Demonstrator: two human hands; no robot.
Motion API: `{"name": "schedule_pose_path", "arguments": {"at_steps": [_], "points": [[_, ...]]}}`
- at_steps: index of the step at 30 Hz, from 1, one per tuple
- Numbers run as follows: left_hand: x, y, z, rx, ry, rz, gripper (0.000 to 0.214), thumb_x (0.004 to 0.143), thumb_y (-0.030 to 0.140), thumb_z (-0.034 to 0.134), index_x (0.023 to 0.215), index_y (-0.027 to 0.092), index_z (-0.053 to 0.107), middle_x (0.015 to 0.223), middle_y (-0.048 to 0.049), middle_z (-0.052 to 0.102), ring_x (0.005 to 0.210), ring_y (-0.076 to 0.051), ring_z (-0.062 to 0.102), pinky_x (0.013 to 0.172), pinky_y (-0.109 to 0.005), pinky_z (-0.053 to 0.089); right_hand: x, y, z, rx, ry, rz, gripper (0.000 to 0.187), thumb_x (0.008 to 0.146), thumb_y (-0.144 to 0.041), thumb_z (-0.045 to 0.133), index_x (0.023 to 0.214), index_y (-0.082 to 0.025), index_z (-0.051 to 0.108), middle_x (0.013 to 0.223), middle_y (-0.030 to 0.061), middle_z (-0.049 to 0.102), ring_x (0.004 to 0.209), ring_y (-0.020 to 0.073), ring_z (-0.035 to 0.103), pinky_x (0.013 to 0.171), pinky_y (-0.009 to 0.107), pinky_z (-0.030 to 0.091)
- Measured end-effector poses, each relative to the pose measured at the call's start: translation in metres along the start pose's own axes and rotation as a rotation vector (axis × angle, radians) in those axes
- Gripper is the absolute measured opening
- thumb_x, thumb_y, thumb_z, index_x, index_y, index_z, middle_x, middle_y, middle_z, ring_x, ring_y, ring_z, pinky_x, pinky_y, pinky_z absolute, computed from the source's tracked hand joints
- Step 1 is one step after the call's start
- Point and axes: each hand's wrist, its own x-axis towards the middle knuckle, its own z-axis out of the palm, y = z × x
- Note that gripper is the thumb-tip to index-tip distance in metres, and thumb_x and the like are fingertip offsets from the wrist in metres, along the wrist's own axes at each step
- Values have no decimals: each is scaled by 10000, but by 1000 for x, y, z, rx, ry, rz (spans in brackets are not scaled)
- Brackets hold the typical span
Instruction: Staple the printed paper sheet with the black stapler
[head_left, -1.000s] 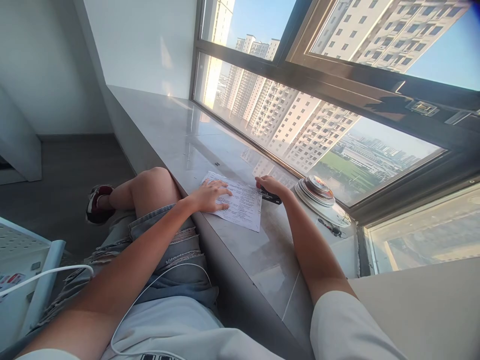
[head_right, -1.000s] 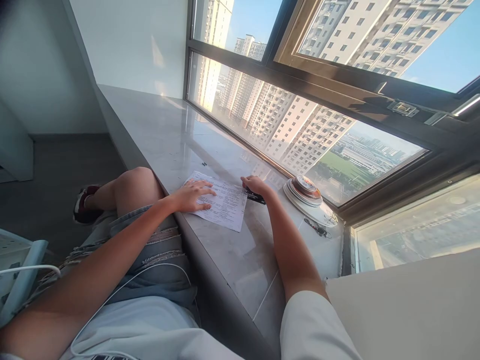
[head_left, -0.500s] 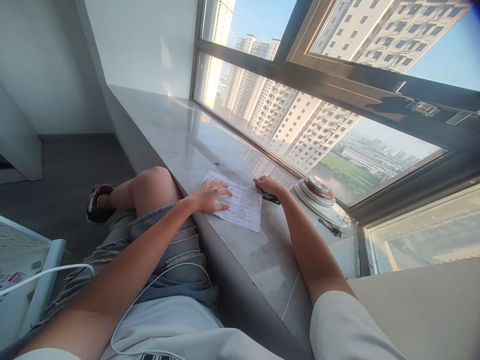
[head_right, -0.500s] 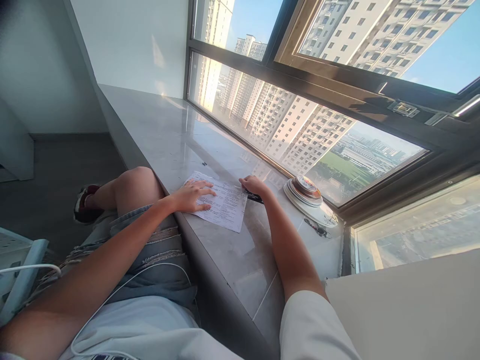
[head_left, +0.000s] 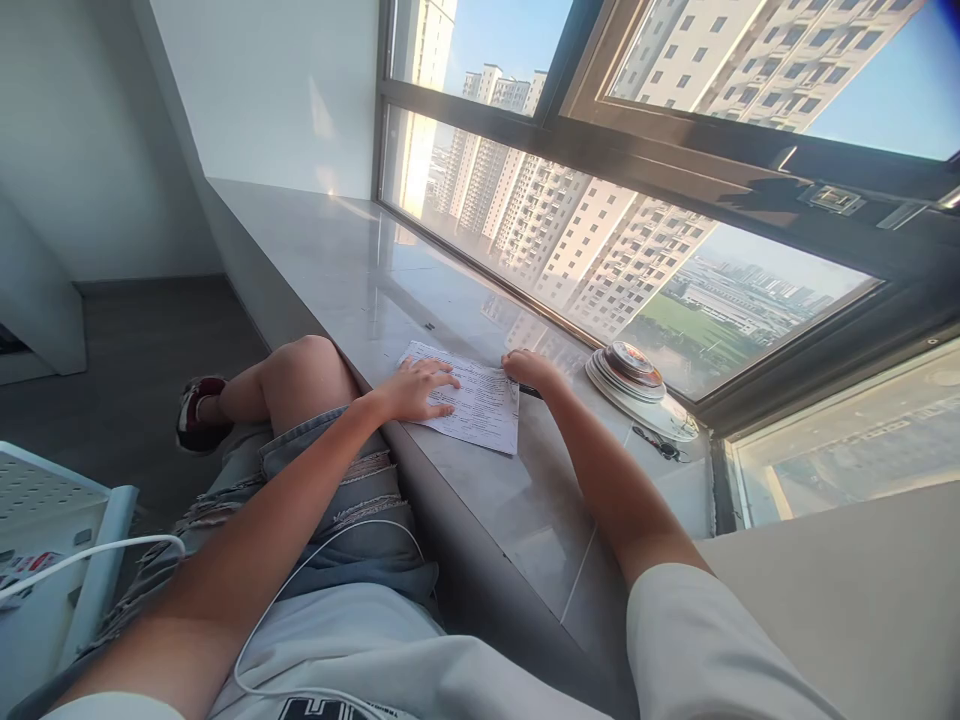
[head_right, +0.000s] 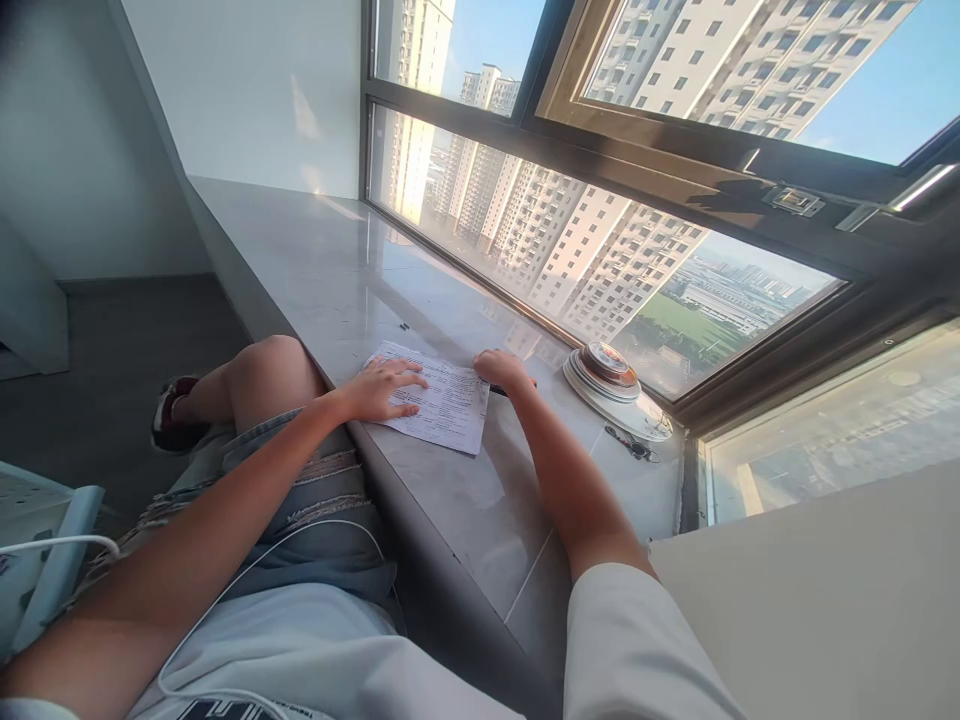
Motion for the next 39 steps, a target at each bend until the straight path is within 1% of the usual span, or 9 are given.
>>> {"name": "schedule_pose_path", "arguments": {"at_steps": [4, 7, 14, 17, 20, 27, 30, 32, 39], "points": [[1, -1, -1, -4, 8, 4, 545, 940, 615, 671, 1412, 347, 710, 1657, -83, 539, 1593, -386, 404, 1337, -687, 164, 5, -3, 6, 34, 8, -19, 301, 954, -427, 634, 736, -226, 682, 902, 174, 751, 992, 331, 690, 899, 447, 519], [1, -1, -1, 12, 7, 3, 549, 939, 624, 668, 1414, 351, 705, 1644, -79, 553, 1589, -372, 416, 1343, -667, 176, 5, -4, 5, 112, 66, -42, 328, 949, -506, 640, 772, -232, 678, 892, 145, 753, 963, 299, 680, 875, 411, 524], [1, -2, 0, 15, 11, 14, 546, 951, 610, 663, 1425, 339, 692, 1650, -92, 545, 1591, -352, 417, 1335, -680, 181, -22, 36, -25, 314, 269, -48, 629, 1060, -653, 191, 817, -210, 566, 872, 91, 685, 856, 221, 628, 808, 340, 493], [1, -3, 1, 17, 12, 10, 529, 957, 597, 659, 1420, 342, 687, 1649, -101, 541, 1589, -341, 417, 1331, -698, 158, -44, 62, -31, 411, 125, -157, 634, 939, -804, 439, 907, -201, 633, 927, 54, 703, 863, 204, 633, 783, 308, 496], [1, -3, 0, 16, 0, 6, 538, 958, 609, 648, 1424, 341, 683, 1653, -101, 537, 1601, -349, 400, 1326, -709, 161, -59, 80, -16, 505, -32, -297, 623, 696, -743, 803, 985, -206, 675, 907, 12, 702, 850, 208, 620, 762, 301, 477], [-1, -2, -2, 37, -9, -20, 550, 971, 617, 626, 1451, 351, 668, 1696, -81, 498, 1630, -382, 357, 1330, -713, 168, -62, 87, 32, 545, 593, 113, 443, 783, -655, 703, 835, -237, 565, 779, 18, 614, 804, 233, 554, 746, 342, 433], [0, -1, -2, 46, -15, -20, 551, 979, 618, 624, 1457, 345, 659, 1702, -92, 489, 1631, -384, 353, 1330, -713, 169, -62, 68, 32, 530, 887, 225, 350, 854, -574, 647, 859, -243, 533, 924, 85, 666, 895, 266, 577, 817, 376, 461], [1, -1, -3, 48, -19, -18, 538, 982, 616, 629, 1448, 346, 656, 1699, -94, 492, 1628, -371, 360, 1333, -699, 177, -62, 40, 31, 565, 981, 222, 301, 891, -525, 619, 869, -240, 524, 985, 98, 678, 908, 261, 585, 836, 376, 463], [8, -2, -2, -62, 61, -101, 632, 892, 571, 762, 1403, 235, 605, 1602, -141, 583, 1515, -356, 517, 1325, -593, 311, -67, -71, 52, 788, 629, 26, 283, 887, -493, 706, 880, -230, 600, 837, 16, 681, 799, 210, 598, 698, 299, 423]]}}
